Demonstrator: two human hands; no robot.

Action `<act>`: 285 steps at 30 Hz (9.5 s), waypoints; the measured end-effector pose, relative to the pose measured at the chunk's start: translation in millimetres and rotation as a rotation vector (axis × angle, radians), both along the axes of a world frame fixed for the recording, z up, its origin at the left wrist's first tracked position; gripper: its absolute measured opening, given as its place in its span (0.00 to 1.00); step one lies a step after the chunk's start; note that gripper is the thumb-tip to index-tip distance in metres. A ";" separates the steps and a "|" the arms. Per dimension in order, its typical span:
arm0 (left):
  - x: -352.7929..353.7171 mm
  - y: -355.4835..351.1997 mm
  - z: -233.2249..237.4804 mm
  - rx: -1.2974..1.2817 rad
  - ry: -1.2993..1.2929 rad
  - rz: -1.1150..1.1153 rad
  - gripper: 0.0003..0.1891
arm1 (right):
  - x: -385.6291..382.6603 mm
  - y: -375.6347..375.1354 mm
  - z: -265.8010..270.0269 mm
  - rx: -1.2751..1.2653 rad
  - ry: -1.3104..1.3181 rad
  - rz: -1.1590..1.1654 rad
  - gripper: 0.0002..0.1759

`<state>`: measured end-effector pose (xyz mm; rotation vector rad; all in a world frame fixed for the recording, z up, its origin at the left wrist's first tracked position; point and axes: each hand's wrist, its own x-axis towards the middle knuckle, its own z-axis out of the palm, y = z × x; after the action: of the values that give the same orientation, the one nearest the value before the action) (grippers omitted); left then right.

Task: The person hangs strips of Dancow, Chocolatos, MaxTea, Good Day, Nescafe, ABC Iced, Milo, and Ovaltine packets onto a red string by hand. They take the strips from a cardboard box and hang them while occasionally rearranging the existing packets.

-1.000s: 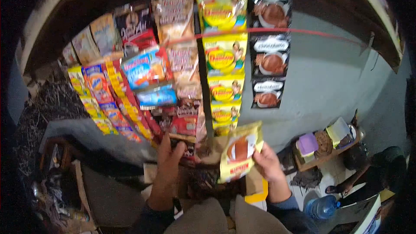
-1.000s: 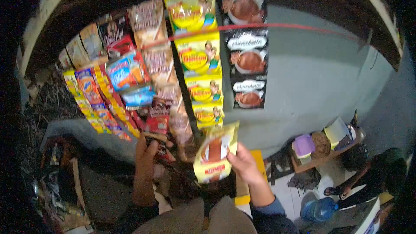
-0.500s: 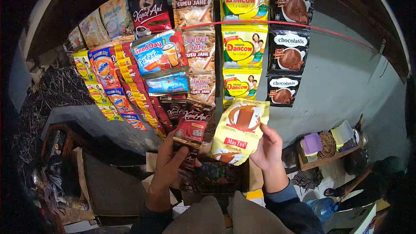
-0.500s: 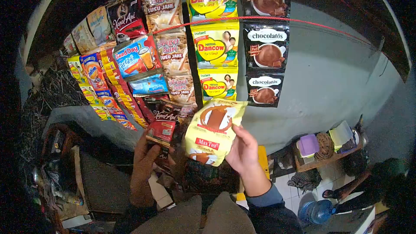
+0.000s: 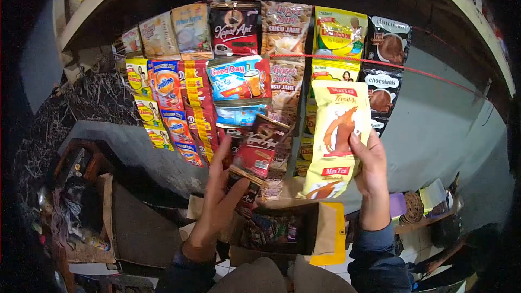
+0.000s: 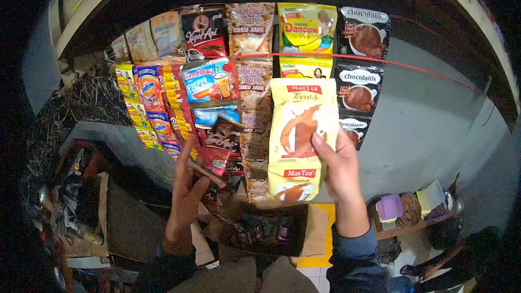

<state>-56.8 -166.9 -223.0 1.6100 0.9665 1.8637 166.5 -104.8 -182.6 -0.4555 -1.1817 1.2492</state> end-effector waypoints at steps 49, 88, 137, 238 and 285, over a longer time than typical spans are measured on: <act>75.6 87.2 33.3 -0.256 -0.209 -0.556 0.17 | -2.2 74.0 105.4 0.938 -1.406 -1.570 0.24; 48.0 8.4 -27.1 0.117 -0.013 -0.245 0.21 | -29.5 -7.7 6.1 1.153 -1.222 -0.736 0.23; -204.9 124.8 95.8 0.473 1.078 0.952 0.21 | -157.8 7.9 1.8 1.278 -0.897 -0.694 0.24; -244.5 160.8 152.0 0.306 1.085 0.725 0.19 | -341.8 66.0 31.0 0.613 -0.987 -1.087 0.18; -249.3 111.1 -130.6 -0.269 -0.228 -0.176 0.02 | -329.9 21.7 -182.8 0.367 -0.637 -0.317 0.21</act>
<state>-306.1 -55.7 -353.7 1.2515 0.9009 1.6741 -163.4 -83.1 -365.5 -0.7593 -1.7521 0.5975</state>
